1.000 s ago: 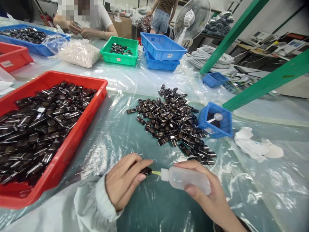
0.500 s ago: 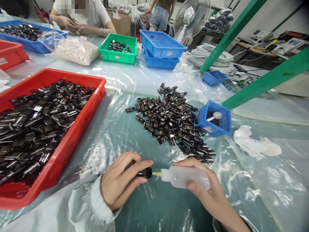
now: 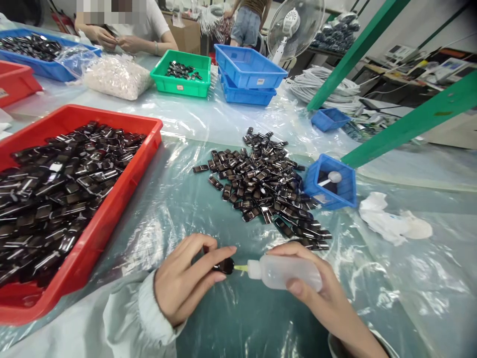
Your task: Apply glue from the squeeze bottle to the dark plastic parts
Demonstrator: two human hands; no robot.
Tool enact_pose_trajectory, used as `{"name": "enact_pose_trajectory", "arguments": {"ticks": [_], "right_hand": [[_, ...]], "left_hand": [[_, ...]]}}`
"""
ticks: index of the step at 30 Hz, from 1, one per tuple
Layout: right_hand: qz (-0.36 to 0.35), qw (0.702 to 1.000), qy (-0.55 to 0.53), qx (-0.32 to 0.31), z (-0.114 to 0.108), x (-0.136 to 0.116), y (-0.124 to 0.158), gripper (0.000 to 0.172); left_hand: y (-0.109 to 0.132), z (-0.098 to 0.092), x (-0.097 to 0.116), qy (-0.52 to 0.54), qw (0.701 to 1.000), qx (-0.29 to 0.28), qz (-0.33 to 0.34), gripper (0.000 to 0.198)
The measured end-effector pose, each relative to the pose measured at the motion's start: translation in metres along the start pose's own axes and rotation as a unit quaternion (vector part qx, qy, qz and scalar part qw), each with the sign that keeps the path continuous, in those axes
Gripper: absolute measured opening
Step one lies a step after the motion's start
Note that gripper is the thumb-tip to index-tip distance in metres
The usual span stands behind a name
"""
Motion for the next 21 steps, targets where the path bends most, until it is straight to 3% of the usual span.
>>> {"name": "enact_pose_trajectory", "arguments": {"ticks": [7, 12, 16, 19, 21], "right_hand": [[-0.018, 0.995, 0.034, 0.091, -0.017, 0.008, -0.004, 0.026], [0.013, 0.993, 0.033, 0.111, -0.006, 0.028, -0.010, 0.028], [0.034, 0.993, 0.010, 0.114, 0.004, 0.038, -0.013, 0.026], [-0.025, 0.975, 0.073, 0.207, -0.011, 0.027, -0.007, 0.037], [-0.111, 0.944, 0.131, 0.280, -0.020, 0.008, 0.005, 0.032]], "left_hand": [[-0.011, -0.018, -0.030, -0.065, 0.997, 0.040, -0.030, 0.033], [-0.016, -0.029, -0.051, -0.059, 0.992, 0.080, -0.078, 0.030], [-0.016, -0.026, -0.056, -0.040, 0.994, 0.057, -0.088, 0.031], [-0.016, -0.029, -0.057, -0.031, 0.989, 0.081, -0.118, 0.034], [-0.017, -0.031, -0.054, -0.026, 0.986, 0.106, -0.128, 0.035]]}}
Point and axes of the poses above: each hand's wrist, its own y-axis away from the middle knuckle, its own z-axis out of the palm, x = y × z, the point moved 9 cm from there along -y, towards the middle knuckle, and after that the axes turned 14 degrees about x, right-handed, at the moved point
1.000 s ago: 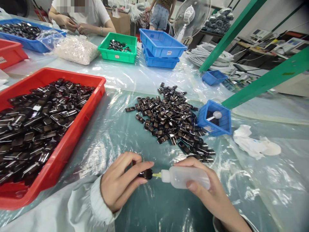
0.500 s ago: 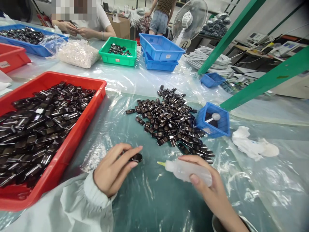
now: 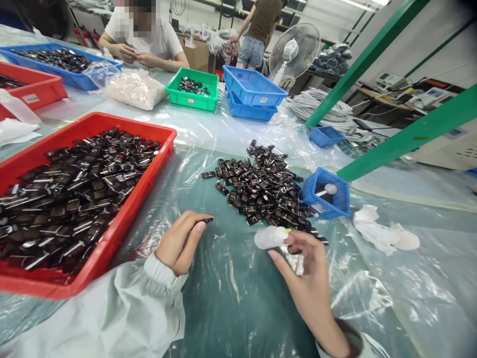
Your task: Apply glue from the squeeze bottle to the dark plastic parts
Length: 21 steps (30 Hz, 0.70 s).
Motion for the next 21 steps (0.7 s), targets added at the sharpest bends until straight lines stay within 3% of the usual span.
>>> {"name": "enact_pose_trajectory", "arguments": {"ticks": [2, 5, 7, 12, 15, 18, 21], "right_hand": [[-0.094, 0.995, 0.015, -0.010, 0.004, -0.024, 0.008, 0.020], [-0.191, 0.966, 0.043, -0.169, 0.049, -0.052, 0.033, 0.023], [-0.225, 0.944, 0.106, -0.219, 0.079, -0.060, 0.042, 0.031], [-0.208, 0.943, 0.117, -0.233, 0.122, -0.061, 0.037, 0.025], [-0.169, 0.955, 0.076, -0.233, 0.119, -0.060, 0.029, 0.024], [-0.104, 0.968, 0.005, -0.228, 0.101, -0.063, 0.020, 0.020], [0.019, 0.970, -0.099, -0.220, 0.084, -0.062, 0.011, 0.010]], "left_hand": [[0.000, 0.000, 0.004, 0.007, 1.000, 0.008, 0.006, 0.034], [0.001, 0.000, 0.006, 0.013, 1.000, 0.010, 0.021, 0.030], [0.002, 0.001, 0.008, 0.020, 0.999, -0.002, 0.043, 0.028], [0.006, 0.003, 0.019, 0.028, 0.996, -0.017, 0.086, 0.026], [0.008, 0.003, 0.025, 0.030, 0.995, -0.010, 0.091, 0.025], [0.009, 0.003, 0.029, 0.036, 0.995, -0.007, 0.093, 0.025], [0.010, 0.003, 0.032, 0.042, 0.994, -0.008, 0.104, 0.026]]}}
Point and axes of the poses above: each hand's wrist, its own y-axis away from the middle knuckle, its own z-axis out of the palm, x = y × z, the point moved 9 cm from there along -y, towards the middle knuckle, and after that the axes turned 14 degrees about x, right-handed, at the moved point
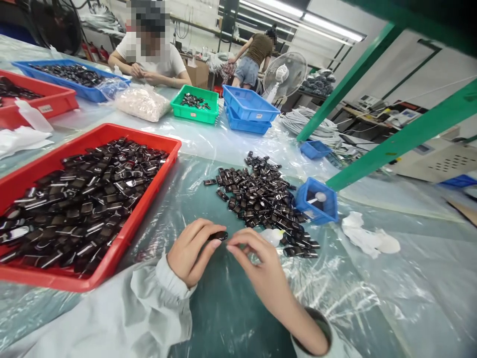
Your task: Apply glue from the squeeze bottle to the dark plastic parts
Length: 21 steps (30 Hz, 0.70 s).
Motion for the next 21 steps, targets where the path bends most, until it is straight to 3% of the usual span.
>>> {"name": "enact_pose_trajectory", "arguments": {"ticks": [2, 4, 8, 15, 21], "right_hand": [[0.092, 0.990, -0.103, 0.009, -0.006, 0.006, 0.002, 0.003], [0.170, 0.967, -0.189, 0.014, -0.004, 0.013, 0.006, 0.009], [0.256, 0.921, -0.293, 0.016, 0.005, 0.019, 0.013, 0.018], [0.328, 0.855, -0.401, -0.019, 0.021, 0.019, 0.022, 0.022], [0.355, 0.827, -0.428, -0.084, 0.037, 0.023, 0.030, 0.033]], "left_hand": [[0.001, -0.001, 0.004, -0.003, 1.000, 0.001, 0.019, 0.027], [0.001, -0.002, 0.010, -0.008, 0.999, 0.002, 0.047, 0.028], [0.003, -0.002, 0.020, 0.002, 0.995, -0.006, 0.098, 0.028], [0.005, -0.005, 0.029, 0.044, 0.994, -0.004, 0.100, 0.026], [0.009, -0.010, 0.035, 0.078, 0.993, 0.006, 0.093, 0.025]]}}
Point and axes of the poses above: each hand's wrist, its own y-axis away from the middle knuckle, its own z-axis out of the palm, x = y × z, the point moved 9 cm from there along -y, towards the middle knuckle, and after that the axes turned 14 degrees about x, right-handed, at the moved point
